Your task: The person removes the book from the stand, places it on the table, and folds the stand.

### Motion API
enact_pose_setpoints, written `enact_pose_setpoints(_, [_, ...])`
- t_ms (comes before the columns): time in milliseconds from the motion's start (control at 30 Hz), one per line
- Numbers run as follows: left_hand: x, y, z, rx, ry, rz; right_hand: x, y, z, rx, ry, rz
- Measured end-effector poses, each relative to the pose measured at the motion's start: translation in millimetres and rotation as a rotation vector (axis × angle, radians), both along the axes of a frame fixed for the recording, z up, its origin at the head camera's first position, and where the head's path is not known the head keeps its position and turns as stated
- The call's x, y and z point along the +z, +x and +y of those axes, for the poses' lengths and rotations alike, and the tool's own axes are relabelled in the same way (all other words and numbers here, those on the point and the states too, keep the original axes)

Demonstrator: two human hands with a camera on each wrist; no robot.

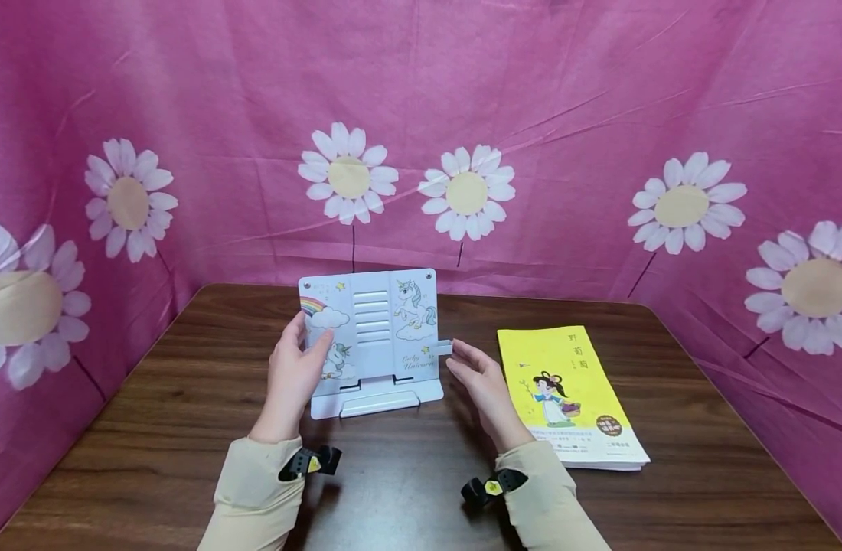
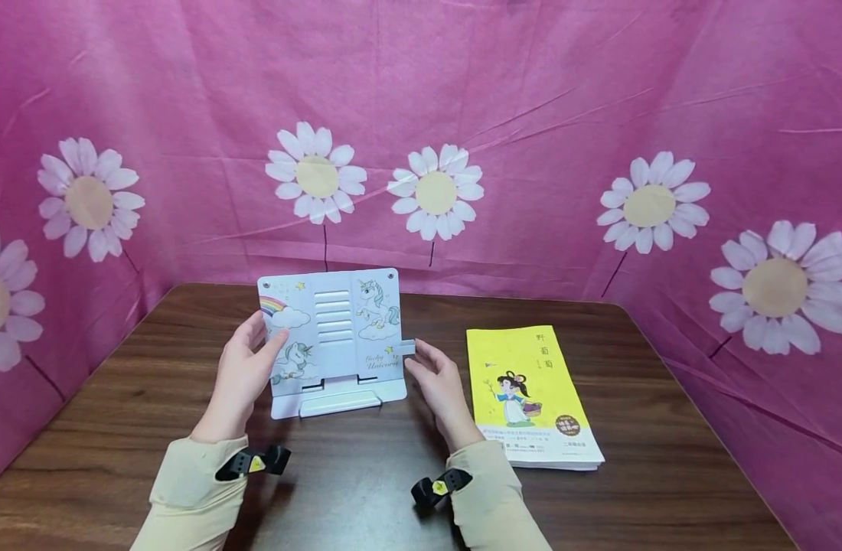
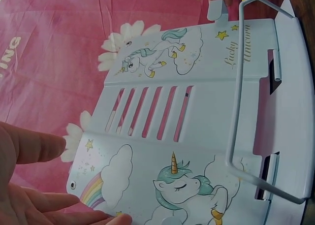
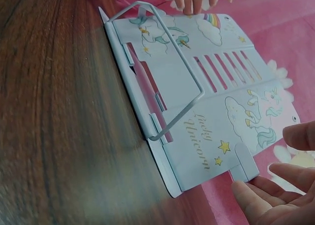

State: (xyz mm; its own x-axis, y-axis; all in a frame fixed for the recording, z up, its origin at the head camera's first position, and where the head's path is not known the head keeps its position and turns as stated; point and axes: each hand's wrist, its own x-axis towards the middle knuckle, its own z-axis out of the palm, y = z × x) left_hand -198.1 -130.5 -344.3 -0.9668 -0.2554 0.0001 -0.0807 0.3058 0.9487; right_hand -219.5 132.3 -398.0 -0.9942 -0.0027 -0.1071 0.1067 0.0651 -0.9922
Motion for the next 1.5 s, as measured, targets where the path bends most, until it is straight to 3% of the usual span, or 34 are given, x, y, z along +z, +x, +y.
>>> enact_pose_setpoints(1000, [-12.0,-11.1,-15.5,-0.079,0.113,0.031,1.3,5.2,-14.9,-0.005,0.032,0.011])
enact_pose_setpoints(1233, [-12.1,-10.1,-14.8,-0.053,0.147,0.054,-0.1,5.6,-13.1,-0.006,-0.041,0.0])
enact_pose_setpoints(1500, [-8.8,-8.3,-12.8,-0.026,0.15,0.009,-4.5,0.1,-8.4,0.0,-0.122,-0.037])
